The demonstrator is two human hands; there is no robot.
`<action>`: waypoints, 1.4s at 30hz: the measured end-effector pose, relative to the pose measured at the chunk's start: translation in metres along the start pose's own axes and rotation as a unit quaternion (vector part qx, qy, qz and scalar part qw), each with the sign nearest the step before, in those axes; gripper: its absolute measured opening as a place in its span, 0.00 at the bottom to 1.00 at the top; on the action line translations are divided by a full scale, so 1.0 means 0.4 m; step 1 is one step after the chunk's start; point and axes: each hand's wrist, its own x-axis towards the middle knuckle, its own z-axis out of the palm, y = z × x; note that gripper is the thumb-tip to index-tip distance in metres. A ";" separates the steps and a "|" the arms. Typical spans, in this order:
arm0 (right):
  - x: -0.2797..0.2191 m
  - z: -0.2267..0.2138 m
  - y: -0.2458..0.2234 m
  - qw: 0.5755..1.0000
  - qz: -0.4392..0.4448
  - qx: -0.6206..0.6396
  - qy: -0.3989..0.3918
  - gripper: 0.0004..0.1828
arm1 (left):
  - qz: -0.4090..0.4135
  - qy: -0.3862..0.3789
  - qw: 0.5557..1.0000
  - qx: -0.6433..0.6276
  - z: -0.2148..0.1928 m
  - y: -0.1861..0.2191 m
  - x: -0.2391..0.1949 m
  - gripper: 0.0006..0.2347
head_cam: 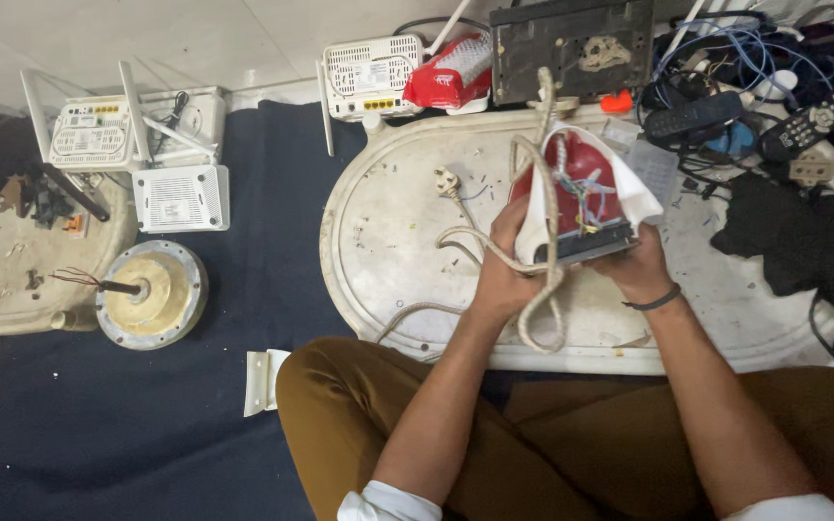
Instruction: The person disassembles a red and white electric iron, uses a screwdriver to adjust internal wiring, and reassembles the iron. The person also briefly handles a white router-like device.
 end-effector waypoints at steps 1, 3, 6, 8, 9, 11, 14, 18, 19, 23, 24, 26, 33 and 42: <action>0.000 -0.001 0.000 0.999 0.018 0.039 0.003 0.38 | 0.012 -0.003 1.000 0.018 0.001 -0.001 0.000 0.38; -0.002 -0.014 -0.007 0.992 0.050 0.115 0.008 0.42 | 0.050 -0.003 0.998 0.046 0.009 -0.001 0.007 0.37; 0.005 -0.035 -0.016 0.993 0.026 0.112 -0.004 0.40 | 0.079 -0.018 0.994 0.071 0.017 0.015 0.005 0.37; 0.012 -0.053 -0.027 0.994 0.030 0.106 -0.003 0.38 | 0.083 -0.033 0.992 0.092 0.023 0.032 0.006 0.36; 0.019 -0.061 -0.031 0.994 0.030 0.106 -0.002 0.37 | 0.081 -0.040 0.990 0.107 0.031 0.040 0.009 0.35; 0.025 -0.074 -0.037 0.994 0.035 0.100 -0.003 0.36 | 0.080 -0.051 0.988 0.125 0.037 0.054 0.007 0.35; 0.029 -0.086 -0.039 0.994 0.042 0.096 -0.008 0.33 | 0.087 -0.053 0.986 0.131 0.042 0.064 -0.002 0.35; 0.019 -0.086 -0.038 0.994 0.049 0.094 -0.005 0.30 | 0.105 -0.036 0.986 0.124 0.044 0.058 0.001 0.34; 0.016 -0.085 -0.037 0.994 0.049 0.093 -0.003 0.29 | 0.109 -0.031 0.986 0.122 0.043 0.057 0.001 0.34; 0.014 -0.081 -0.037 0.995 0.055 0.089 -0.003 0.26 | 0.100 -0.030 0.985 0.140 0.042 0.055 -0.001 0.35; 0.016 -0.079 -0.038 0.995 0.055 0.089 -0.004 0.25 | 0.098 -0.026 0.984 0.145 0.042 0.054 0.001 0.35; 0.015 -0.069 -0.036 0.994 0.060 0.087 -0.008 0.23 | 0.088 -0.009 0.988 0.128 0.043 0.051 0.006 0.36; -0.002 -0.033 -0.054 0.989 0.137 0.061 -0.014 0.18 | -0.091 0.088 0.977 -0.170 -0.020 0.032 0.051 0.35; 0.024 -0.035 -0.129 0.944 0.132 -0.242 -0.183 0.14 | -0.203 0.157 0.924 -0.282 -0.093 0.032 0.058 0.33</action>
